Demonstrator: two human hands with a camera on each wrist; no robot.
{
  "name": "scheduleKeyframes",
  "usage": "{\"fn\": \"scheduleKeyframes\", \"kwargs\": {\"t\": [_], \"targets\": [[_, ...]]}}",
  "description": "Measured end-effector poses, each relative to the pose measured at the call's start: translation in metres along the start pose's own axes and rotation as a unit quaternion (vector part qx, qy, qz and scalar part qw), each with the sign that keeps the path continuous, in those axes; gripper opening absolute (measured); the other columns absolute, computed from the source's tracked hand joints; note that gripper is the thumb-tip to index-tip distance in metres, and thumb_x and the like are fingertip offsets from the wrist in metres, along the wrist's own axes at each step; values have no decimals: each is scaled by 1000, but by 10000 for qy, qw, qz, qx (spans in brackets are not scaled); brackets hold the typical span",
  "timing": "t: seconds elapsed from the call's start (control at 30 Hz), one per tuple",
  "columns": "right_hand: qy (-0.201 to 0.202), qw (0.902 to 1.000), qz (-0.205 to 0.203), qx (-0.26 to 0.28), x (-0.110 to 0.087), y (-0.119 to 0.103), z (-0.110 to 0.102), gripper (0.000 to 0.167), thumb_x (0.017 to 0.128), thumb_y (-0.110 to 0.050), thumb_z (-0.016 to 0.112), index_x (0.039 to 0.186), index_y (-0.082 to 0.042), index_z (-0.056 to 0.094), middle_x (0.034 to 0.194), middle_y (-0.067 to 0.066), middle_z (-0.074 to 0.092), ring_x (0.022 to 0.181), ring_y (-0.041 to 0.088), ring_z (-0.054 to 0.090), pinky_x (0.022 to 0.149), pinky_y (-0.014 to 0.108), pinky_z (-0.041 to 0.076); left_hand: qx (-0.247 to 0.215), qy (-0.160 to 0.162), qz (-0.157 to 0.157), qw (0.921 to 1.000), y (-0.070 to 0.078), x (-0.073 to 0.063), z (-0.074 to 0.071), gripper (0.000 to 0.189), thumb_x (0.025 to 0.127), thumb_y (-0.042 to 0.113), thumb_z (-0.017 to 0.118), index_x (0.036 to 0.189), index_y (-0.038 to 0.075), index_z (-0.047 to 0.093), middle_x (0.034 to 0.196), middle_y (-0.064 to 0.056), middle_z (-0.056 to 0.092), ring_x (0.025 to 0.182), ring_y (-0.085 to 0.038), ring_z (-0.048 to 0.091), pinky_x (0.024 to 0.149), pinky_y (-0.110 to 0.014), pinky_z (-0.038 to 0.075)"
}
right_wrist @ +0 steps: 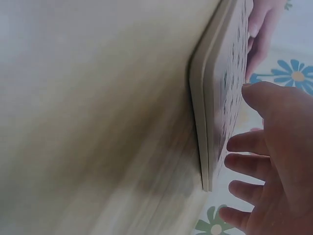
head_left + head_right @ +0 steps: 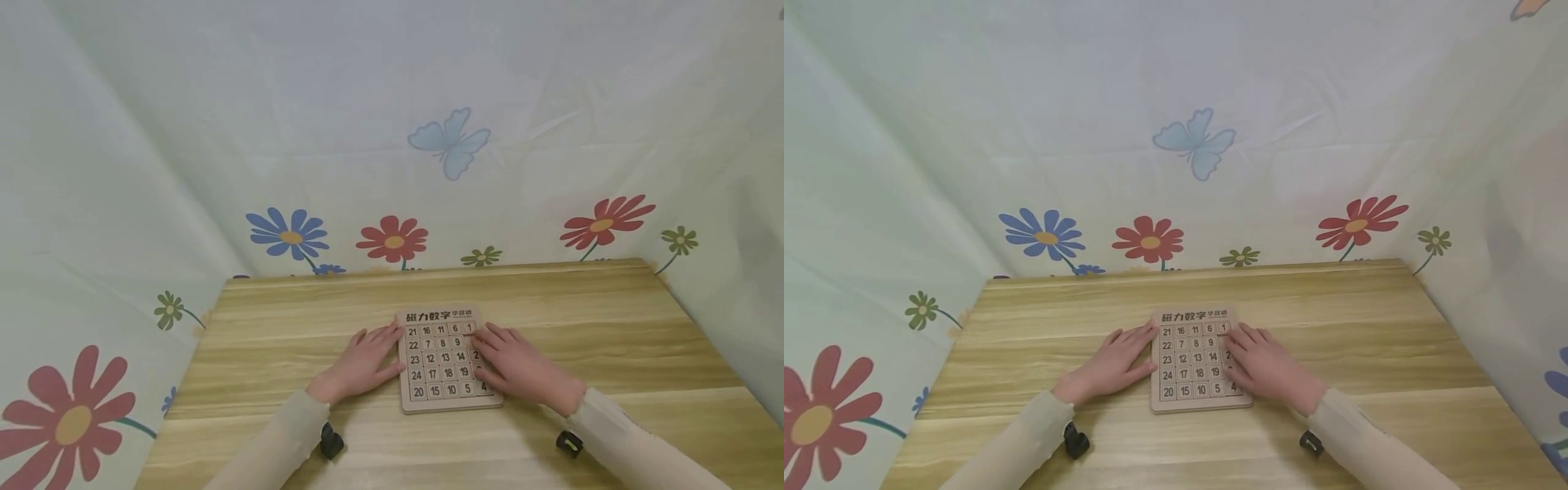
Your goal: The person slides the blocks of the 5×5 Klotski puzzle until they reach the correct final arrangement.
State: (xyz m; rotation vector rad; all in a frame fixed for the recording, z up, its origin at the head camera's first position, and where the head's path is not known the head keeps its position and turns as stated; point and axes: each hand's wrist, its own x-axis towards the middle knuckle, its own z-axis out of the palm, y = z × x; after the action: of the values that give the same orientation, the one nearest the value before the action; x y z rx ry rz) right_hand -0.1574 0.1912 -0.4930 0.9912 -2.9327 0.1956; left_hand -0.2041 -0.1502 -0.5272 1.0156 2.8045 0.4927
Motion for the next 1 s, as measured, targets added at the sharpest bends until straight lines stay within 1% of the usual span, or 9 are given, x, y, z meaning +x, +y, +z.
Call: {"fn": "scheduleKeyframes", "kwargs": {"t": [0.13,0.27,0.4,0.57,0.8,0.9,1.0], "targets": [[-155,9998,-123,-64,-16,-4,-2,59,103,-40,63,147,0,57,154,18,53,145,45,43,117,63,36,54,-36,-28,10000,0,0,-1,74,107,53,48,165,11,30,172,-8,24,155,-33,30,123,-66,20],[-198,9994,-268,-45,-24,-5,0,58,104,-39,63,148,-1,57,155,18,53,145,44,43,116,63,36,117,-89,-74,9999,1,0,-2,74,107,54,47,166,12,28,173,-8,23,156,-31,29,124,-65,20],[-133,9995,-285,-16,-23,-2,3,60,104,-38,63,149,0,55,156,19,50,145,45,43,116,63,36,180,-139,-129,9997,2,0,-3,75,107,56,46,166,13,28,173,-7,23,156,-30,29,124,-63,20],[-14,9995,-299,-39,-16,1,4,60,104,-37,63,149,2,54,155,21,50,144,47,44,116,64,37,110,-181,-119,9997,5,0,-4,75,107,55,47,166,12,28,172,-7,24,156,-30,28,124,-63,19],[44,9995,-327,-5,-10,2,3,61,103,-35,64,149,4,53,154,23,50,143,48,44,115,65,37,90,-122,-83,9999,3,1,-2,75,107,54,47,166,11,28,172,-8,24,156,-32,29,124,-64,19],[18,9994,-349,-84,-15,-1,3,60,103,-36,63,149,1,54,155,20,51,144,45,45,115,63,38,112,-92,-68,9999,2,1,-2,75,107,54,47,166,11,28,172,-8,24,156,-32,29,124,-64,19],[-2,9985,-513,-196,-25,-5,4,57,104,-37,63,147,-2,57,153,17,54,142,43,48,114,62,40,140,-119,-76,9998,2,1,-2,75,107,55,46,166,11,28,172,-8,23,156,-31,29,124,-64,20]]}}
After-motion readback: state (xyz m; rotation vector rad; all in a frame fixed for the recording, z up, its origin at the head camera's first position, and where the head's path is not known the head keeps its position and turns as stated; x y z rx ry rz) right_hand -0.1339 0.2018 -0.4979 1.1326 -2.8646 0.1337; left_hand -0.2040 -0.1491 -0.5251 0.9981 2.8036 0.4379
